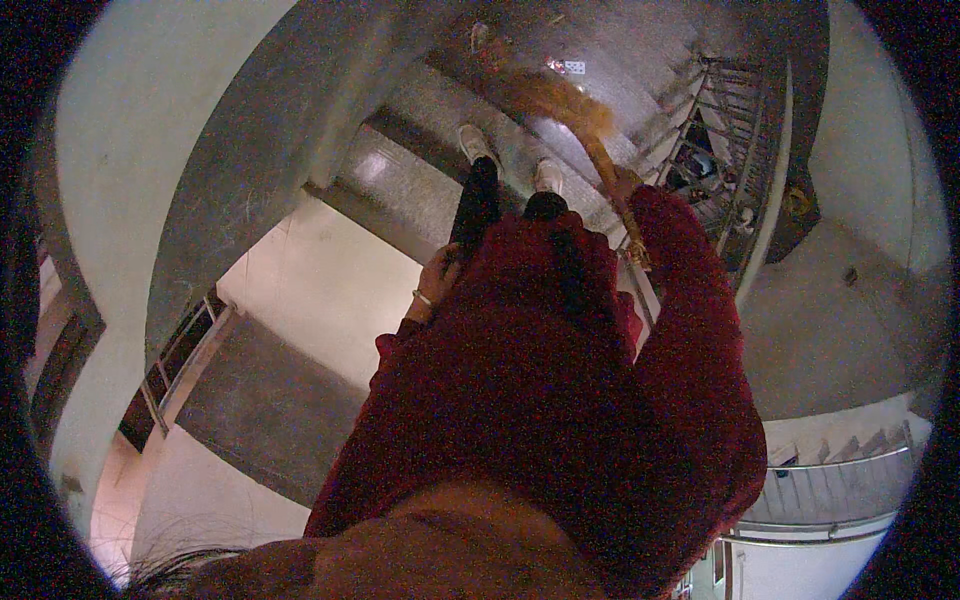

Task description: The person sweeps dust and debris from the stairs and a landing using a broom.

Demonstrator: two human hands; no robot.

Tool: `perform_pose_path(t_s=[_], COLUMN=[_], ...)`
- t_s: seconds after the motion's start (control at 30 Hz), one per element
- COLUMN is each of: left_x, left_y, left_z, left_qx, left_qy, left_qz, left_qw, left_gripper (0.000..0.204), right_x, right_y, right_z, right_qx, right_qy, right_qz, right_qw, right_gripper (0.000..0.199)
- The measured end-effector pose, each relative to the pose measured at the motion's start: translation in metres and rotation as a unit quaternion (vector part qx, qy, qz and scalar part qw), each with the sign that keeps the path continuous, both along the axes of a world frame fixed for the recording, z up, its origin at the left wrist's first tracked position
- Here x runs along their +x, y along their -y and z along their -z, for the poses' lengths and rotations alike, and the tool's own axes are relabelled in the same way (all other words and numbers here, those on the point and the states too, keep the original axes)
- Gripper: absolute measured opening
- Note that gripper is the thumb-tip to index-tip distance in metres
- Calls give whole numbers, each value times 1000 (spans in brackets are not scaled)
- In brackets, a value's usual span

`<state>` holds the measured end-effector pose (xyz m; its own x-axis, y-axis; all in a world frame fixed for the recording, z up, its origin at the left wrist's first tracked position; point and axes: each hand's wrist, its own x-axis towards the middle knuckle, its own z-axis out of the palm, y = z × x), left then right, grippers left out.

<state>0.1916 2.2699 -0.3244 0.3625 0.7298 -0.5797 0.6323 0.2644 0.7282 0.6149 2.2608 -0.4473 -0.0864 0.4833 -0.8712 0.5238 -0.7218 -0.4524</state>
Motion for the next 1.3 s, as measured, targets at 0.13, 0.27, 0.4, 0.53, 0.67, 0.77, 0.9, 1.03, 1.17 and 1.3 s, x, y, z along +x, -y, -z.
perform_pose_path(t_s=[0.13, 0.27, 0.4, 0.53, 0.67, 0.77, 0.9, 1.03, 1.17, 1.3], left_x=[-18, -45, -59, -68, -71, -73, -92, -97, -94, -86], left_y=[-28, -44, -62, -75, -88, -102, -101, -107, -120, -124], left_z=[-12, 5, 1, 7, 10, -3, 4, 1, 4, 10], left_qx=[-80, -63, -97, -94, -73, -97, -125, -98, -116, -98], left_qy=[-18, 10, 10, -5, 48, 6, -22, -8, 24, 57], left_qz=[-29, -16, -32, -21, -32, -15, -9, -11, -36, -26], left_qw=[996, 998, 995, 995, 996, 995, 992, 995, 992, 993], left_gripper=[37, 37, 36, 35, 35, 35, 35, 35, 36, 36], right_x=[-30, -60, -72, -96, -97, -118, -138, -140, -161, -164], right_y=[-18, -83, -101, -79, -56, -107, -175, -203, -178, -159], right_z=[20, 60, 37, -2, 24, 20, 50, 40, -1, 35], right_qx=[146, -12, 6, -96, -74, -39, 33, -78, -58, -81], right_qy=[-2, 19, 46, -48, -124, -115, 19, -105, -129, -113], right_qz=[-108, -54, 53, 210, 190, 133, 57, 294, 360, 241], right_qw=[983, 998, 997, 972, 971, 984, 998, 947, 922, 961], right_gripper=[49, 42, 28, 26, 41, 45, 34, 23, 29, 31])
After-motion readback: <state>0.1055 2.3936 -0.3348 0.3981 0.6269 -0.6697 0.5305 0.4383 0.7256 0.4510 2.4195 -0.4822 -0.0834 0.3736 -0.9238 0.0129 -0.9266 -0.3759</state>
